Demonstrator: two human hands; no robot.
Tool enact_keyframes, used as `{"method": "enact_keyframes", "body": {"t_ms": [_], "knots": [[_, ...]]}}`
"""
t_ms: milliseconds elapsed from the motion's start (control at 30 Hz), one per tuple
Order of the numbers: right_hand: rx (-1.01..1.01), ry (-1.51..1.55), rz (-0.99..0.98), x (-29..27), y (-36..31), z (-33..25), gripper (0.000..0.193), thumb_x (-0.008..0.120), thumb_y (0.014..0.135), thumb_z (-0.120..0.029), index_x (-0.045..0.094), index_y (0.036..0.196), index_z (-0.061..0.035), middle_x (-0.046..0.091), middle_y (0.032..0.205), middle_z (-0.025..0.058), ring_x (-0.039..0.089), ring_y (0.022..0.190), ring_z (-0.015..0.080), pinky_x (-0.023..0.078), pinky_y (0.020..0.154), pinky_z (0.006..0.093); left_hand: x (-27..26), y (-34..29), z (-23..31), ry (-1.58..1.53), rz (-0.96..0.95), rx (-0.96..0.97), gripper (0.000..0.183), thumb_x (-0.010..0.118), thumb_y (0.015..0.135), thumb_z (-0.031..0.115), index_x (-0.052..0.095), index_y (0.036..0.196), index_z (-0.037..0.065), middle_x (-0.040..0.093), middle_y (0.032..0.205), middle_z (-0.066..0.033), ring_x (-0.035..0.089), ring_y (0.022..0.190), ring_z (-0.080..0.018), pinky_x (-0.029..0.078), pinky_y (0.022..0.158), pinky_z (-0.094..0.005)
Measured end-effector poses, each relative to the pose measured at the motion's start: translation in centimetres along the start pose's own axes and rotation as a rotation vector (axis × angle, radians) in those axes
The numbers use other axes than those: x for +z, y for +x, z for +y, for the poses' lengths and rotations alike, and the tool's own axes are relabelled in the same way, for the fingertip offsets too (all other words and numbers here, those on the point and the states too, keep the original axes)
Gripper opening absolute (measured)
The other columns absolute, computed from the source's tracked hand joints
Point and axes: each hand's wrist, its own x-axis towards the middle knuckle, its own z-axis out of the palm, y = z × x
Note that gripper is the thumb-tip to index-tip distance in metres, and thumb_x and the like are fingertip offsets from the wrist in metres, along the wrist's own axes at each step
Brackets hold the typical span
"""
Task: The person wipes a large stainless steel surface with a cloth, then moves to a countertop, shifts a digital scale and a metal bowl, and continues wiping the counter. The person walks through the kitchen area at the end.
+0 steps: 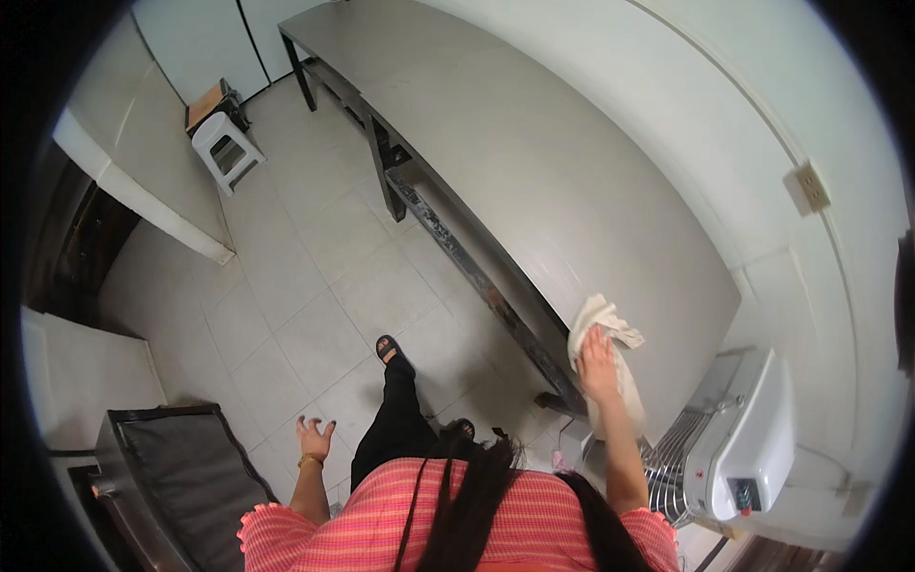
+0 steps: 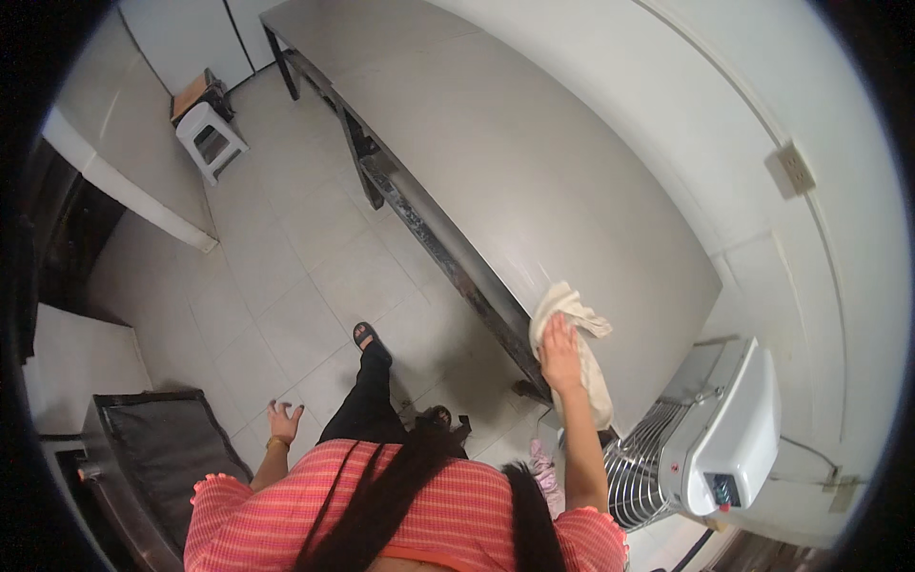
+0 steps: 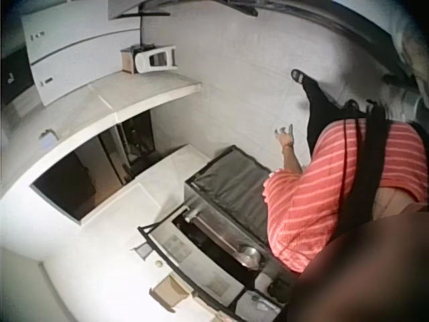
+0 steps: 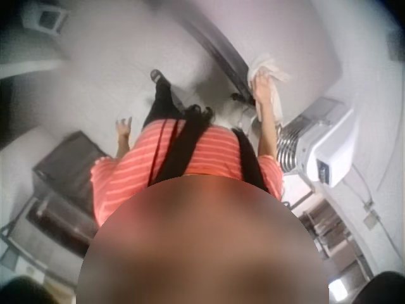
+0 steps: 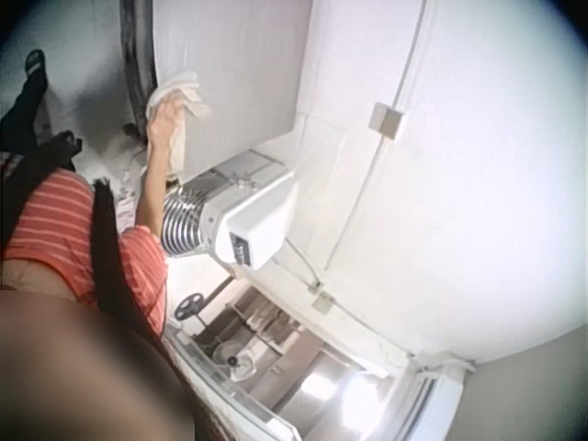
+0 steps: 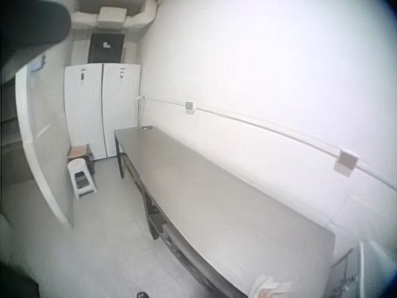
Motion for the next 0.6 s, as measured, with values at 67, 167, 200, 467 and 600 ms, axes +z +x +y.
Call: {"method": "enact_keyframes", "body": {"t_ms": [67,167,200,467,600], "knots": [[-0.06,-0.022,0.058,-1.3,8.0,-3.5,0.059,0.052,0.087,-0.019,0.03,0.137,0.0027,0.027,0.147,0.0183,0.018,0.14,0.0294,0.014,0.113,0.0471,-1.5,4.0,3.9,-0.042,0.031,0.091,0.045,0.067,0.079,0.04,0.058,0.108,0.006,0.03,0.136,-0.0278,0.032,0.125,-0.0448,0.03,0.104,-0.0491],[-0.077,-0.011,0.096,-1.3,19.5,-8.6,0.058,0.052,0.088,-0.02,0.031,0.137,0.002,0.024,0.148,0.0186,0.018,0.14,0.0309,0.014,0.113,0.049,-4.0,8.6,8.7,-0.13,0.069,0.156,0.042,0.068,0.079,0.036,0.057,0.108,0.007,0.03,0.137,-0.027,0.032,0.126,-0.0443,0.03,0.104,-0.0485],[-0.063,0.004,0.094,-1.6,23.4,-11.0,0.058,0.052,0.088,-0.021,0.031,0.137,0.0019,0.023,0.148,0.0186,0.017,0.14,0.0315,0.014,0.113,0.0495,-4.8,10.2,9.4,-0.157,0.083,0.14,0.041,0.068,0.079,0.034,0.056,0.108,0.007,0.03,0.137,-0.0266,0.032,0.126,-0.0441,0.03,0.104,-0.0483],[-0.107,0.116,0.17,-2.3,55.7,-26.1,0.06,0.051,0.089,-0.021,0.028,0.139,0.0005,0.018,0.151,0.0184,0.014,0.141,0.0322,0.011,0.113,0.0484,-7.8,18.1,3.7,-0.229,0.137,-0.071,0.038,0.067,0.081,0.031,0.056,0.106,0.005,0.03,0.137,-0.0273,0.031,0.127,-0.0436,0.029,0.104,-0.0474],[-0.215,0.038,0.247,-3.0,69.0,-33.6,0.054,0.044,0.088,-0.007,0.031,0.139,-0.0003,0.024,0.149,0.0181,0.021,0.139,0.0304,0.015,0.113,0.0461,-4.5,16.5,-8.3,-0.076,0.259,-0.167,0.039,0.067,0.082,0.033,0.057,0.105,0.004,0.038,0.131,-0.0279,0.039,0.121,-0.044,0.029,0.104,-0.0459]]}}
